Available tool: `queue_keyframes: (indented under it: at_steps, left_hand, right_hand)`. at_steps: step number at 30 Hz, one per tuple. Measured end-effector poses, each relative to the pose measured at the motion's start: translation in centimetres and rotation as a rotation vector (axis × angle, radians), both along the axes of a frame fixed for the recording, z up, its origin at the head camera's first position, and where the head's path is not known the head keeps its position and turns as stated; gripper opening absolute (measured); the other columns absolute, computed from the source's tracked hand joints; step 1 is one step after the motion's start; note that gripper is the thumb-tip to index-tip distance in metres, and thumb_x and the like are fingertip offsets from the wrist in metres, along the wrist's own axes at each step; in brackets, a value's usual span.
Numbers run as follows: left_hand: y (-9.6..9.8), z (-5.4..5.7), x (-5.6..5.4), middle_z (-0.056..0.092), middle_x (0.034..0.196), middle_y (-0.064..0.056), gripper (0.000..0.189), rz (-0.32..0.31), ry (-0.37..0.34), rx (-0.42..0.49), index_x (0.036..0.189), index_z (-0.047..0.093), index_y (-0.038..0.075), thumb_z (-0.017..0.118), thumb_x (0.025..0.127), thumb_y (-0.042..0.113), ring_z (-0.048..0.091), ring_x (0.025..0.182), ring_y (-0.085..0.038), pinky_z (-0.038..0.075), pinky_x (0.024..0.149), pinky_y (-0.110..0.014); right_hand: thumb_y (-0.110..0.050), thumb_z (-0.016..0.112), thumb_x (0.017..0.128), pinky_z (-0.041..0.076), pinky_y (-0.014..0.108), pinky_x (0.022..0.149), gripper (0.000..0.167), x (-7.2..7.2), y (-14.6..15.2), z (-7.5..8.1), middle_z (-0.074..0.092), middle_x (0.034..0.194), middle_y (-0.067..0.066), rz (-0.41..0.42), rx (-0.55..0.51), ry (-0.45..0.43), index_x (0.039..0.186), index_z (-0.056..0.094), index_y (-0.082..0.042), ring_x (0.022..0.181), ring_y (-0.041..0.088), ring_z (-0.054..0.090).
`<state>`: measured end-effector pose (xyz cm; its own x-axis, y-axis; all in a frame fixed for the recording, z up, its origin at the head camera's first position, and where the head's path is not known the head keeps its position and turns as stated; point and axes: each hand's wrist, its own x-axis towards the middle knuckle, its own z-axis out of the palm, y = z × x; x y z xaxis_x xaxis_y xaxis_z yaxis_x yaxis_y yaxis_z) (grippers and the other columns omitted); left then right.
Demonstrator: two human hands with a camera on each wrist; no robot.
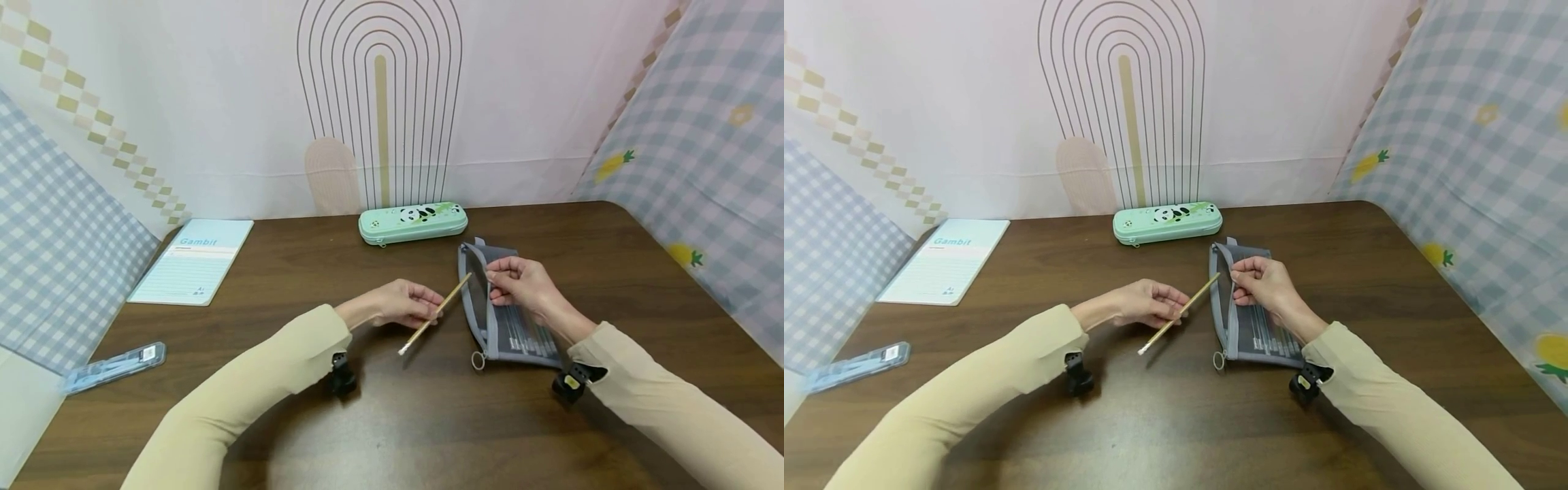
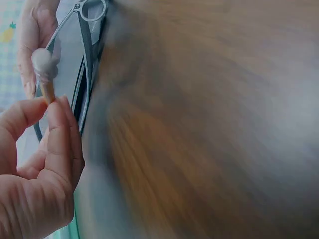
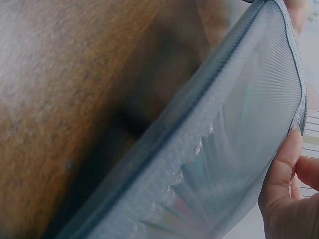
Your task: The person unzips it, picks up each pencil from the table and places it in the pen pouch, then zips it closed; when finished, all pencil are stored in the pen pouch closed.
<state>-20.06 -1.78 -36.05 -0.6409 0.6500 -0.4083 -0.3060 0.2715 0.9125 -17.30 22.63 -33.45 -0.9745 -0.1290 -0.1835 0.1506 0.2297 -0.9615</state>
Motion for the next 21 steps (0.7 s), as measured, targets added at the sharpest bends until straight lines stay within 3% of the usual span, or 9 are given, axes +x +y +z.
queue_keyframes:
  at_steps: [4, 10, 13, 21]
  left_hand:
    - [2.4, -0.2, -0.6, 0.063, 0.114, -0.021, 0.036, 0.075, -0.076, 0.046, 0.129, 0.051, -0.005, 0.053, 0.093, -0.001, 0.064, 0.083, -0.014, 0.056, 0.080, -0.028]
    - [5.7, -0.3, -1.0, 0.064, 0.103, -0.015, 0.036, 0.199, -0.158, 0.090, 0.129, 0.051, -0.004, 0.054, 0.093, -0.003, 0.064, 0.081, -0.015, 0.052, 0.090, -0.033]
    - [7.0, -0.3, -1.0, 0.065, 0.095, -0.012, 0.036, 0.246, -0.167, 0.091, 0.127, 0.053, -0.005, 0.056, 0.091, -0.003, 0.063, 0.079, -0.015, 0.053, 0.089, -0.033]
    - [9.1, -0.7, -0.5, 0.063, 0.112, -0.021, 0.035, 0.342, -0.099, 0.092, 0.124, 0.054, -0.007, 0.058, 0.090, -0.004, 0.065, 0.090, -0.021, 0.054, 0.086, -0.035]
  right_hand:
    - [-0.011, 0.053, 0.096, 0.056, 0.020, 0.060, 0.036, 0.0, 0.0, 0.0, 0.061, 0.075, -0.005, -0.001, 0.002, -0.002, 0.122, 0.044, 0.014, 0.061, 0.004, 0.061]
    - [-0.012, 0.054, 0.096, 0.056, 0.020, 0.061, 0.037, 0.0, -0.1, 0.0, 0.061, 0.077, -0.003, 0.002, 0.008, -0.013, 0.122, 0.044, 0.013, 0.062, 0.004, 0.061]
    - [-0.012, 0.053, 0.096, 0.056, 0.020, 0.061, 0.038, 0.0, -0.1, 0.0, 0.062, 0.078, -0.002, 0.004, 0.012, -0.020, 0.123, 0.044, 0.013, 0.062, 0.004, 0.061]
    - [-0.012, 0.053, 0.096, 0.056, 0.020, 0.061, 0.036, 0.0, 0.1, 0.0, 0.061, 0.078, -0.001, 0.004, 0.007, -0.028, 0.122, 0.044, 0.013, 0.062, 0.004, 0.060]
